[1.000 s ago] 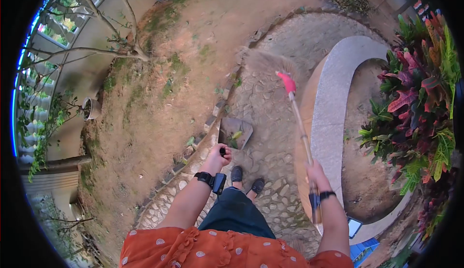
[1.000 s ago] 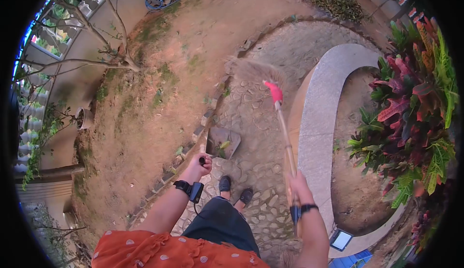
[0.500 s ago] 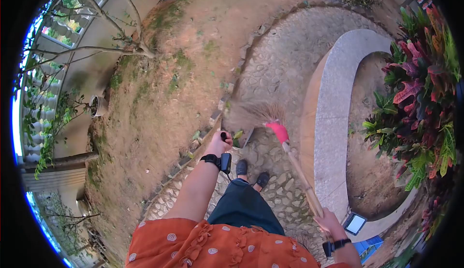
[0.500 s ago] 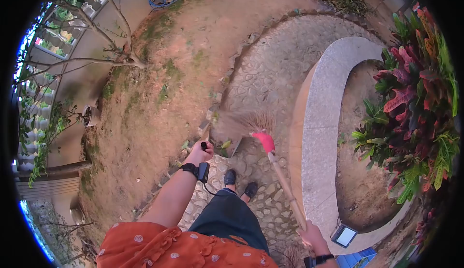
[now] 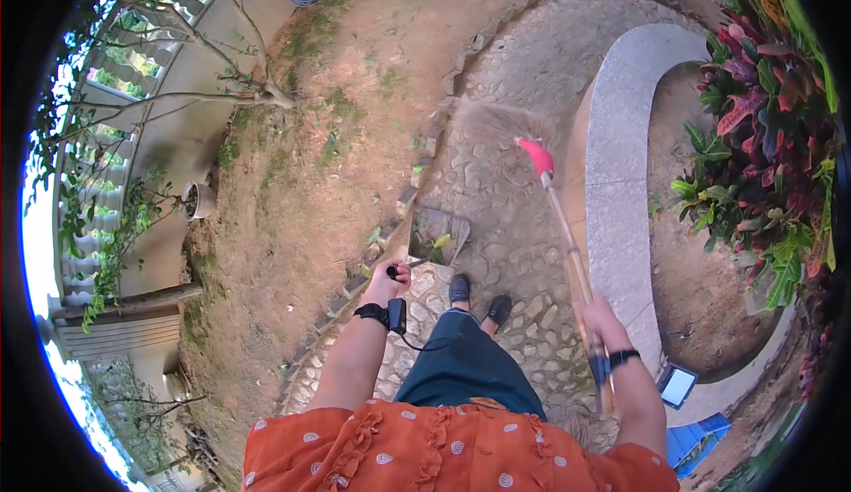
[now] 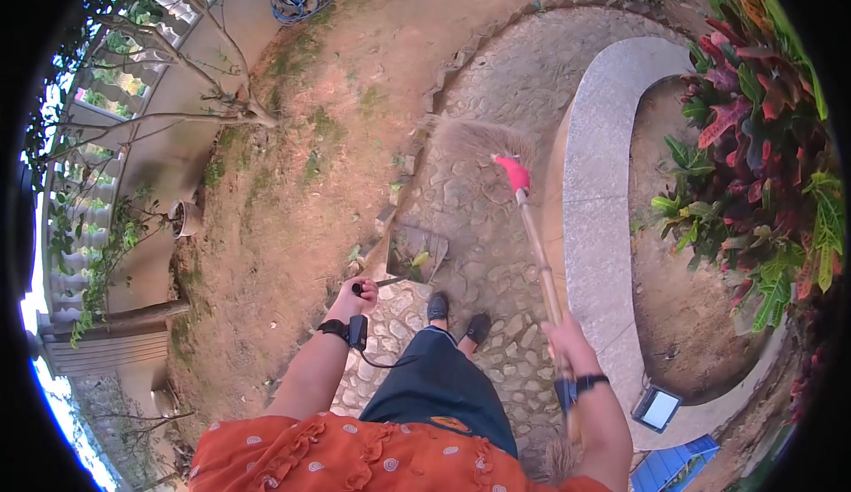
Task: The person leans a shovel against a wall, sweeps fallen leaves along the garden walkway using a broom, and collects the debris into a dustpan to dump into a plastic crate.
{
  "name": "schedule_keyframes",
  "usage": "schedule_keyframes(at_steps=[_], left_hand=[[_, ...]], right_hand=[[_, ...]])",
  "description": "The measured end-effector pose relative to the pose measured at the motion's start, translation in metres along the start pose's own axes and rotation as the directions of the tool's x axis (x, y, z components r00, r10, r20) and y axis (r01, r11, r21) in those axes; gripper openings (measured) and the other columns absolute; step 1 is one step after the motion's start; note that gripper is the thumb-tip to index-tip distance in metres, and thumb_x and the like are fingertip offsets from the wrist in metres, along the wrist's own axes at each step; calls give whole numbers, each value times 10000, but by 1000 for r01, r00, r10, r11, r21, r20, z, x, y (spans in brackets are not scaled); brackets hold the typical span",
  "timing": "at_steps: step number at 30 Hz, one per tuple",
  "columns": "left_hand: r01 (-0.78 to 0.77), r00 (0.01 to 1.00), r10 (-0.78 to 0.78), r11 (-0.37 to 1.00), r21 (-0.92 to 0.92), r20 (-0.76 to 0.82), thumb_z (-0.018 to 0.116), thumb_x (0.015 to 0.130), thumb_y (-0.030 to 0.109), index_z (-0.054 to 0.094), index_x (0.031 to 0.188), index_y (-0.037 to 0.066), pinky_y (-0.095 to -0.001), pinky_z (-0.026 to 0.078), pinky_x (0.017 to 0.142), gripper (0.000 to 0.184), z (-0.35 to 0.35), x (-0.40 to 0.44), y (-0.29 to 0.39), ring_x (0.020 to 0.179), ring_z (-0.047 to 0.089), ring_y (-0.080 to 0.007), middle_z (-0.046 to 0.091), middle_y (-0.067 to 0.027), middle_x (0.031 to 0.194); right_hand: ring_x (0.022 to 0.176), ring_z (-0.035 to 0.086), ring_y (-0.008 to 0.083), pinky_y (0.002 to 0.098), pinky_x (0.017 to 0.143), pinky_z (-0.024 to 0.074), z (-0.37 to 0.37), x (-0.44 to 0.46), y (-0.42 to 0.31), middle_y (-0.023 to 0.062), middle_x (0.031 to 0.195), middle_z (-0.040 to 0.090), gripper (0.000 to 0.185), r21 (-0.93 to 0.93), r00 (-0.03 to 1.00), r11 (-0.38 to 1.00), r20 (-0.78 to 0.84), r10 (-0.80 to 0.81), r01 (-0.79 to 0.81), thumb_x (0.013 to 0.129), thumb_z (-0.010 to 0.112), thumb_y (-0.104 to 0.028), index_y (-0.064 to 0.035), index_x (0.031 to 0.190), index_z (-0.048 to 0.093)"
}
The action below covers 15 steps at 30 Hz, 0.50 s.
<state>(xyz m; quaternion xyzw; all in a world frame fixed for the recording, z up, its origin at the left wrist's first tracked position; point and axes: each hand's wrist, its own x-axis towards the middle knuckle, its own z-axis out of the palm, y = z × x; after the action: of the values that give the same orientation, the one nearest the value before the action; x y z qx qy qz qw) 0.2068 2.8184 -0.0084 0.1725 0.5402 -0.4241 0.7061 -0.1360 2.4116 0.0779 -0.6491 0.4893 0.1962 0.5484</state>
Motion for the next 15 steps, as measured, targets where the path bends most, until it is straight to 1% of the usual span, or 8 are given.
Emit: schedule_keyframes(at_steps=[4,5,7,8,9,10,12,15], left_hand=[[-11,1000,11,1000,-9,-6,560,811,38,442,731,73,-227,321,410,147,-28,-8,8,510,441,-122,481,-24,662],[-21,1000,22,1000,17,-14,555,795,40,449,736,76,-229,333,405,127,-32,-8,10,514,464,-130,475,-24,651],[-59,998,60,998,-23,6,553,787,43,451,736,79,-231,338,403,120,-37,-4,14,514,475,-134,473,-24,646],[-104,994,105,993,-62,15,551,779,46,452,736,82,-234,344,401,113,-39,-3,14,515,486,-139,471,-24,642],[-72,997,73,994,-87,6,550,813,80,464,687,95,-226,346,413,153,-39,3,20,515,477,-118,477,-5,608],[-68,997,69,993,-94,16,550,813,80,464,687,95,-226,346,413,153,-35,3,20,515,477,-118,477,-5,608],[-147,987,141,985,-85,-76,540,810,82,472,684,90,-223,338,398,144,-27,-3,20,501,475,-119,481,-10,604],[-85,996,83,994,-63,-30,551,802,85,464,726,90,-230,345,401,116,-50,2,40,507,492,-131,486,-20,623]], right_hand=[[494,567,222,392,409,466,51,7,33,120,727,583,338,-14,993,993,35,115,-115,900,663,-156,10,1117,464],[523,591,229,400,431,484,60,-14,50,129,756,593,355,-138,999,990,1,38,-37,893,677,-162,2,1125,464],[616,632,276,414,540,516,55,-72,71,159,797,619,441,-236,980,958,77,186,-163,870,693,-229,-2,1171,465],[706,673,322,437,611,537,56,-59,159,216,867,648,510,-506,998,862,55,-7,34,853,711,-270,15,1198,465],[746,689,349,446,639,544,44,-102,153,241,900,663,517,-591,992,798,89,-86,122,860,709,-292,31,1192,479],[688,686,315,430,613,545,34,-145,108,204,852,665,492,-521,973,845,106,206,-123,872,709,-306,31,1168,506],[583,659,240,390,555,534,22,-201,105,154,768,654,439,-455,948,867,129,290,-203,880,720,-273,24,1149,542],[544,652,210,364,497,516,25,-261,125,146,759,662,455,-421,946,879,124,300,-224,869,740,-244,9,1186,534]])
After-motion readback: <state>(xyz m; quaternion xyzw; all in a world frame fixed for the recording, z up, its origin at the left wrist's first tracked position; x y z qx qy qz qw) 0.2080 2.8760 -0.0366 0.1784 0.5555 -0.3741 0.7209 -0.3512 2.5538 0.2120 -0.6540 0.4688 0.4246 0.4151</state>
